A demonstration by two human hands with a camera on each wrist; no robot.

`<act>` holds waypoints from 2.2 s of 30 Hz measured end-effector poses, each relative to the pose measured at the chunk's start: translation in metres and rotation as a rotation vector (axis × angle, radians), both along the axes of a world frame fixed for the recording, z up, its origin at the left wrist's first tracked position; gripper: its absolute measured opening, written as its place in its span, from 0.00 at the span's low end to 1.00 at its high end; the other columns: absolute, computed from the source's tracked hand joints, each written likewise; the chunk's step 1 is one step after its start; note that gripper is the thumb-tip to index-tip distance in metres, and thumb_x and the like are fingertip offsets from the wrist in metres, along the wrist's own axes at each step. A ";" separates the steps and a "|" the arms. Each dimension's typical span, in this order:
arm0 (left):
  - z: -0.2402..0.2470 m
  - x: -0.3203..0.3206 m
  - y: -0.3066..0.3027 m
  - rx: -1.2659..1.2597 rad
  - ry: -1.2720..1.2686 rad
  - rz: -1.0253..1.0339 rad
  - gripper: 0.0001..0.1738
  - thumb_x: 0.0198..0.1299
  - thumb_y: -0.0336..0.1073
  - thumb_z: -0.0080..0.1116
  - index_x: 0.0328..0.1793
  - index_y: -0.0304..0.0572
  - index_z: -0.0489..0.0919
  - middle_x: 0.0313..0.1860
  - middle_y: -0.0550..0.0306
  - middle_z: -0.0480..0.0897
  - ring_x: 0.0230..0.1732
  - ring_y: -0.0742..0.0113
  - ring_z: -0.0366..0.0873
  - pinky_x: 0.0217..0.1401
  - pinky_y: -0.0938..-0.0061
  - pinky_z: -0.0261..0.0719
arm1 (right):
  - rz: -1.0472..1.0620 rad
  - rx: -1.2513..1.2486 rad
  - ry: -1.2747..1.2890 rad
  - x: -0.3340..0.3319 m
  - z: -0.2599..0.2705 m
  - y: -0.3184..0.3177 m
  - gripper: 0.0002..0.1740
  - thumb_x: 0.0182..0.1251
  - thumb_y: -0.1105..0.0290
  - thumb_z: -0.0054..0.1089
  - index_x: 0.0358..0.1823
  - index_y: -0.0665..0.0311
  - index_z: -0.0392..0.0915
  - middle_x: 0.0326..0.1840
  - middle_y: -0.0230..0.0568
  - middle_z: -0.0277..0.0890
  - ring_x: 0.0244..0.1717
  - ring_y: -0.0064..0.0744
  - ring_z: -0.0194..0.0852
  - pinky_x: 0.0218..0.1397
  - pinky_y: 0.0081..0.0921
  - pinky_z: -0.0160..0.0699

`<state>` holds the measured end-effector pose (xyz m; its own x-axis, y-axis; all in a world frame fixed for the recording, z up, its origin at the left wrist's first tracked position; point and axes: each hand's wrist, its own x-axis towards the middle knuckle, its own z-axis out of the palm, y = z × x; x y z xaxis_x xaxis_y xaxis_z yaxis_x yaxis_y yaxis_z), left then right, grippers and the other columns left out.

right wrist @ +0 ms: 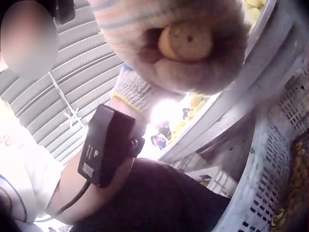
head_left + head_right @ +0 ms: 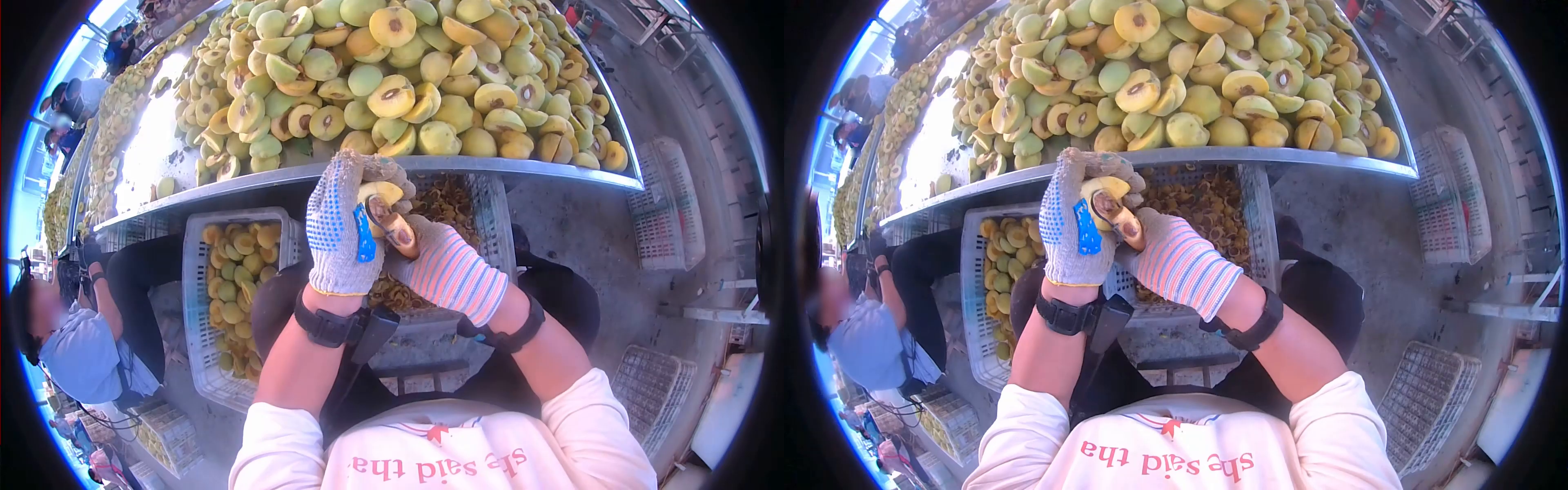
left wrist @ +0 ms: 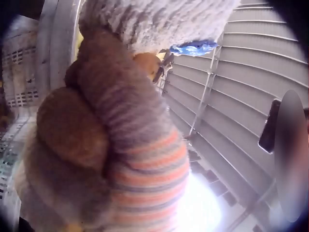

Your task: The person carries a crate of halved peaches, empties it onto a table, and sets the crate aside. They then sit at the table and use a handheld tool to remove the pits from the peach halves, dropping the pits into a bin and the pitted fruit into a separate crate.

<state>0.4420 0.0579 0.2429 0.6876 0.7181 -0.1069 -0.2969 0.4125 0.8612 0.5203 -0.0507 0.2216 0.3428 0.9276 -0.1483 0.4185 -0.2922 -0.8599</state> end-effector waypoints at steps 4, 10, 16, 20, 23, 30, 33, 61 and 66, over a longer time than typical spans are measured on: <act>0.010 -0.002 -0.003 0.100 0.041 0.000 0.25 0.74 0.53 0.44 0.44 0.35 0.78 0.35 0.48 0.83 0.35 0.60 0.83 0.38 0.68 0.85 | 0.133 -0.035 0.442 0.006 0.031 -0.005 0.21 0.60 0.62 0.66 0.50 0.68 0.76 0.38 0.46 0.82 0.41 0.41 0.82 0.46 0.34 0.80; 0.010 0.002 -0.001 0.155 0.132 -0.027 0.26 0.74 0.53 0.45 0.40 0.35 0.79 0.32 0.49 0.83 0.31 0.61 0.83 0.33 0.70 0.84 | 0.087 -0.162 0.712 0.008 0.047 -0.010 0.16 0.61 0.62 0.67 0.45 0.63 0.78 0.26 0.32 0.76 0.23 0.22 0.74 0.25 0.22 0.73; 0.008 0.002 0.006 -0.099 0.127 -0.189 0.25 0.71 0.54 0.51 0.42 0.35 0.80 0.33 0.49 0.84 0.29 0.60 0.84 0.30 0.72 0.84 | 0.064 -0.209 0.968 0.008 0.025 -0.013 0.11 0.59 0.67 0.67 0.39 0.61 0.76 0.17 0.26 0.67 0.14 0.17 0.63 0.15 0.17 0.57; 0.005 0.002 0.006 -0.197 0.090 -0.269 0.26 0.71 0.56 0.52 0.42 0.36 0.79 0.33 0.48 0.83 0.30 0.58 0.83 0.29 0.71 0.84 | 0.137 -0.187 1.182 0.015 0.020 -0.022 0.09 0.59 0.69 0.66 0.37 0.60 0.76 0.17 0.25 0.66 0.14 0.16 0.61 0.15 0.16 0.54; -0.002 0.005 0.007 -0.311 0.014 -0.339 0.27 0.71 0.58 0.50 0.40 0.38 0.77 0.32 0.49 0.81 0.30 0.57 0.83 0.31 0.70 0.84 | 0.195 -0.201 1.138 0.019 0.010 -0.027 0.10 0.57 0.65 0.68 0.34 0.60 0.77 0.18 0.24 0.66 0.15 0.16 0.62 0.16 0.16 0.56; -0.010 0.011 0.010 -0.398 -0.178 -0.249 0.28 0.72 0.58 0.47 0.44 0.36 0.78 0.38 0.47 0.82 0.39 0.52 0.83 0.40 0.64 0.86 | 0.312 -0.233 0.748 0.036 0.007 -0.053 0.15 0.54 0.61 0.69 0.37 0.62 0.78 0.22 0.29 0.74 0.19 0.20 0.69 0.23 0.21 0.67; -0.013 0.015 0.011 -0.427 -0.272 -0.291 0.25 0.73 0.54 0.48 0.48 0.35 0.78 0.42 0.46 0.83 0.46 0.48 0.82 0.49 0.60 0.84 | 0.145 -0.301 0.042 0.041 0.003 -0.051 0.20 0.55 0.59 0.69 0.40 0.66 0.76 0.23 0.39 0.76 0.21 0.31 0.75 0.26 0.30 0.74; -0.004 -0.004 -0.003 0.041 0.387 -0.289 0.19 0.72 0.50 0.50 0.52 0.43 0.79 0.33 0.63 0.81 0.27 0.77 0.77 0.22 0.84 0.71 | -0.039 0.122 -0.565 0.043 0.021 -0.062 0.17 0.59 0.62 0.67 0.46 0.60 0.76 0.34 0.48 0.81 0.36 0.53 0.82 0.36 0.42 0.80; -0.002 -0.005 -0.006 -0.009 0.406 -0.316 0.18 0.72 0.50 0.50 0.51 0.45 0.79 0.31 0.64 0.80 0.23 0.78 0.75 0.19 0.86 0.67 | -0.108 0.204 -0.724 0.034 0.007 -0.064 0.22 0.56 0.66 0.66 0.51 0.62 0.73 0.33 0.46 0.79 0.33 0.51 0.80 0.33 0.41 0.78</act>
